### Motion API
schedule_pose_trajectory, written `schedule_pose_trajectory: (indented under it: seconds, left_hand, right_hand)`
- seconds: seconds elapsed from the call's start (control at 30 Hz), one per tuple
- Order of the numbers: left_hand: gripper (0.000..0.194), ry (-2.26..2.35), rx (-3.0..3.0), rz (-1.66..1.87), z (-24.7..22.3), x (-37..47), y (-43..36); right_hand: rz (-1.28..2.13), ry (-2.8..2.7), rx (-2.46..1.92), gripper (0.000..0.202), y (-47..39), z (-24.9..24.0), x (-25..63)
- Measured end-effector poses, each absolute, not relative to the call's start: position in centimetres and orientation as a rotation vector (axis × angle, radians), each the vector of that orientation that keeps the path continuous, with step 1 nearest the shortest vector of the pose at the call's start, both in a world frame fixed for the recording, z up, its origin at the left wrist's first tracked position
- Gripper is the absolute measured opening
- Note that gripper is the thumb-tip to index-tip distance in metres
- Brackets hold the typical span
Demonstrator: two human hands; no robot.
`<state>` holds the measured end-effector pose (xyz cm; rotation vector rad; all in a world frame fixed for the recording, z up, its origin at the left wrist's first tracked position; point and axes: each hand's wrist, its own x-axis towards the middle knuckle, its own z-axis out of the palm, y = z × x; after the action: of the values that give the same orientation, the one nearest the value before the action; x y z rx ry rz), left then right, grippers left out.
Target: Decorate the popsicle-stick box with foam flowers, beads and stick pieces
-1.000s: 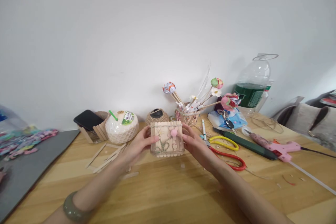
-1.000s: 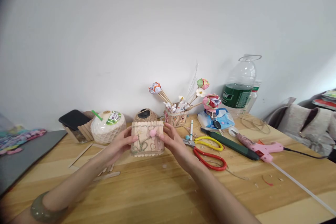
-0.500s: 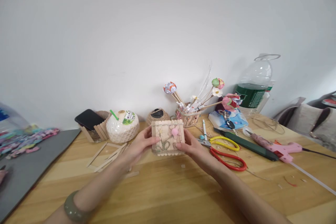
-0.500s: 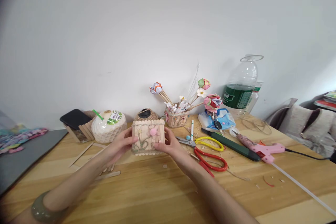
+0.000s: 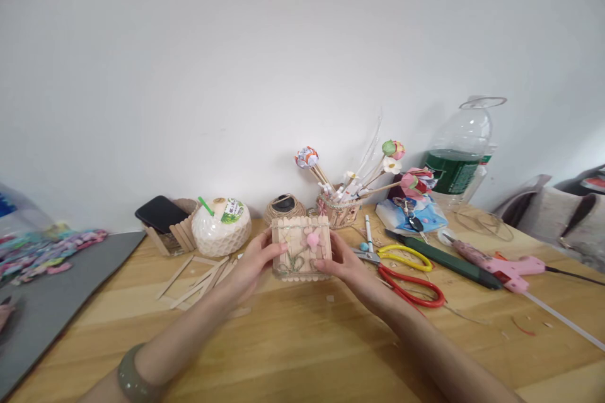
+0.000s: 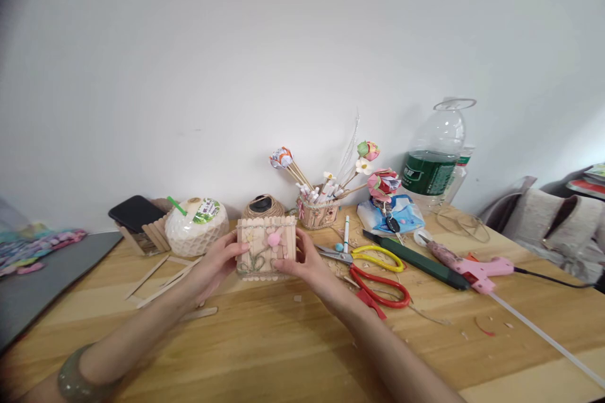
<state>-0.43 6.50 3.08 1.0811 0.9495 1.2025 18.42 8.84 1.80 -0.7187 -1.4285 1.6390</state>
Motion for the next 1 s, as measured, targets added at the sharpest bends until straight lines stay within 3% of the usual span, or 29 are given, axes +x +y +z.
schedule_pose_trajectory:
  seconds: [0.63, 0.83, 1.0]
  left_hand:
    - [0.061, 1.065, 1.075, 1.159, 3.8, 0.4, 5.9]
    - [0.051, 0.941, 1.020, 1.157, 3.5, -0.1, 6.1]
    - [0.038, 1.189, 0.980, 1.372, 2.3, -0.8, 6.9]
  right_hand:
    - [1.634, -1.345, -0.705, 0.068, 8.8, 1.3, 18.3]
    - [1.662, -1.279, -0.700, 0.065, 8.9, 1.3, 18.4]
    - [1.688, -1.239, -0.679, 0.066, 9.3, 1.4, 18.8]
